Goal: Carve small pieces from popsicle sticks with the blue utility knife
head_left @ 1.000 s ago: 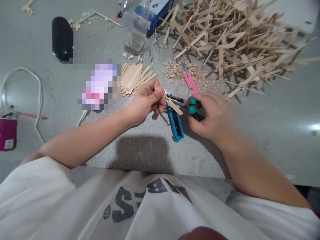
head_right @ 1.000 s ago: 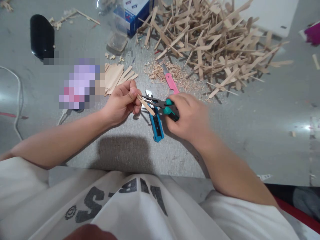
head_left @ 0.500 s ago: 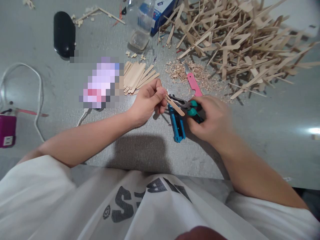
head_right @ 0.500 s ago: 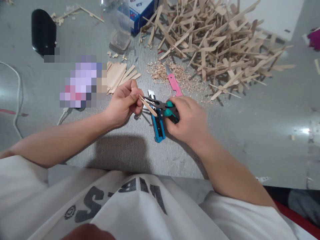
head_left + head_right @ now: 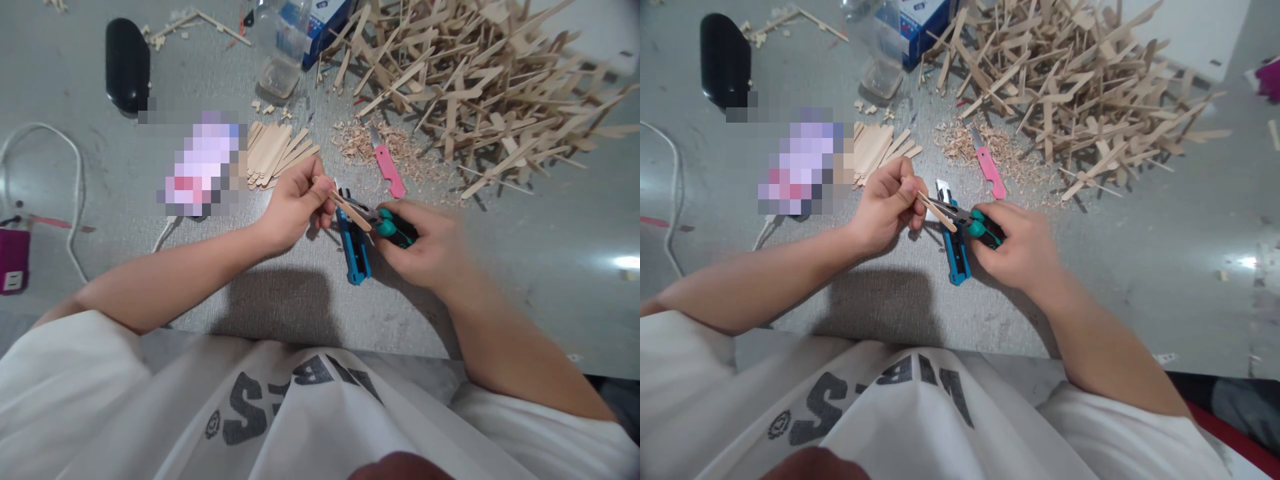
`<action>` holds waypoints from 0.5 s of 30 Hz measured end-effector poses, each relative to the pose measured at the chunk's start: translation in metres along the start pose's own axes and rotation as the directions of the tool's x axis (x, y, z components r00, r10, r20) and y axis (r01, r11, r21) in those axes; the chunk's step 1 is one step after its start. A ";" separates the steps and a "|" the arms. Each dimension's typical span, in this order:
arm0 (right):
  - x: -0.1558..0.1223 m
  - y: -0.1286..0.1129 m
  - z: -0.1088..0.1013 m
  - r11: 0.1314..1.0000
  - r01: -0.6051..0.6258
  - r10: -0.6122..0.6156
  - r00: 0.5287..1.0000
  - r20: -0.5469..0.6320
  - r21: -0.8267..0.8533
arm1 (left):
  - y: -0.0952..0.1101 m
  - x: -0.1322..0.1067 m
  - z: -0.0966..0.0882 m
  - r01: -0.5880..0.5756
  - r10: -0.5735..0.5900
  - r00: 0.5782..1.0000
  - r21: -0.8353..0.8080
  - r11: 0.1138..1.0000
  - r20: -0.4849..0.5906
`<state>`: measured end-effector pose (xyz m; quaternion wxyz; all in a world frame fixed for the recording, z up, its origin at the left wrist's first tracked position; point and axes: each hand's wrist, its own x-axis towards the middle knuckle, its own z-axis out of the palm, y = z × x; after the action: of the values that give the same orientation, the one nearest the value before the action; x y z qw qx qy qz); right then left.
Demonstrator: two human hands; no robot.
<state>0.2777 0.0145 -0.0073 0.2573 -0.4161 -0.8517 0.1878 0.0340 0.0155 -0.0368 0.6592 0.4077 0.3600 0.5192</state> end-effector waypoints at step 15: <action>0.003 0.004 -0.013 0.952 -0.225 0.215 0.974 0.071 0.206 | 0.010 0.005 -0.004 0.090 -0.079 0.961 -0.030 0.996 0.264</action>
<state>0.2862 0.0202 0.0016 0.2576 -0.4740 -0.7808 0.3152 0.0274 0.0222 -0.0294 0.7310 0.4434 0.2754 0.4396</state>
